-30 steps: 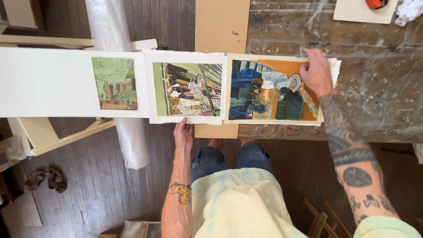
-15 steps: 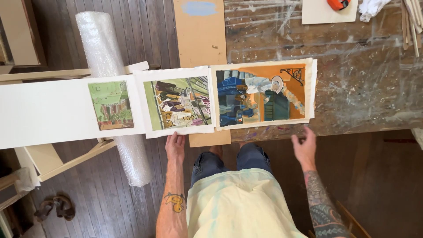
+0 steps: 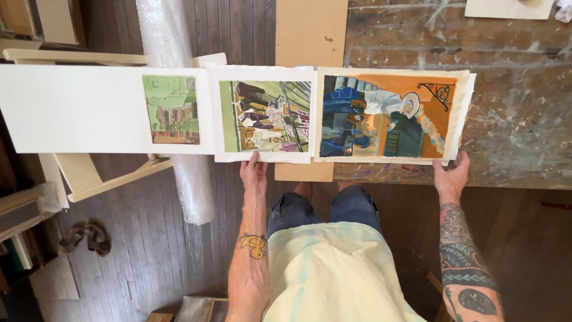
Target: Trimming the borders of art prints using a utility knife and a metal straight edge on a workbench.
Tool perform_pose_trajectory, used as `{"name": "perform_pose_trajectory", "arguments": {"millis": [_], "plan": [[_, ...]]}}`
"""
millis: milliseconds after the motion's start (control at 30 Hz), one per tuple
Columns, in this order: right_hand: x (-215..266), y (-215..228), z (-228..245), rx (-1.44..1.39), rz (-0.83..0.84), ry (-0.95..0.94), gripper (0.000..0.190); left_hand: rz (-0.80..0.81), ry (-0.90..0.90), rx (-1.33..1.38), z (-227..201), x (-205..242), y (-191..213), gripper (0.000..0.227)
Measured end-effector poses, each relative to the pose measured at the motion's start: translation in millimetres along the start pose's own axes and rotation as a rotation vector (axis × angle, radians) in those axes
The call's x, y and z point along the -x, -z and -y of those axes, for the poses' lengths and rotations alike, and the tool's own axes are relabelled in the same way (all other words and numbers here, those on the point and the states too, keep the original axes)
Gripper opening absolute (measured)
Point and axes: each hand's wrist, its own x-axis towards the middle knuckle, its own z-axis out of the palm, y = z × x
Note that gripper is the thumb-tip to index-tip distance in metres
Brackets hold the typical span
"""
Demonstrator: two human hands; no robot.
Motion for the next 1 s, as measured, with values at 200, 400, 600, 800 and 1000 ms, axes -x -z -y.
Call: {"name": "perform_pose_trajectory", "arguments": {"millis": [200, 400, 600, 800, 1000], "plan": [[28, 3, 27, -0.028, 0.037, 0.031, 0.087, -0.023, -0.02, 0.017, -15, -10, 21, 0.041], [56, -5, 53, 0.004, 0.067, 0.088, 0.088, -0.069, -0.029, 0.087, -28, -19, 38, 0.039], [60, -13, 51, -0.016, 0.079, 0.103, 0.089, -0.095, -0.044, 0.112, -28, -40, 52, 0.038], [61, -20, 55, -0.034, 0.103, 0.098, 0.09, -0.136, -0.055, 0.173, -28, -51, 49, 0.042], [70, -23, 63, 0.022, 0.1, 0.064, 0.092, -0.148, -0.064, 0.131, -43, -35, 34, 0.042]]}}
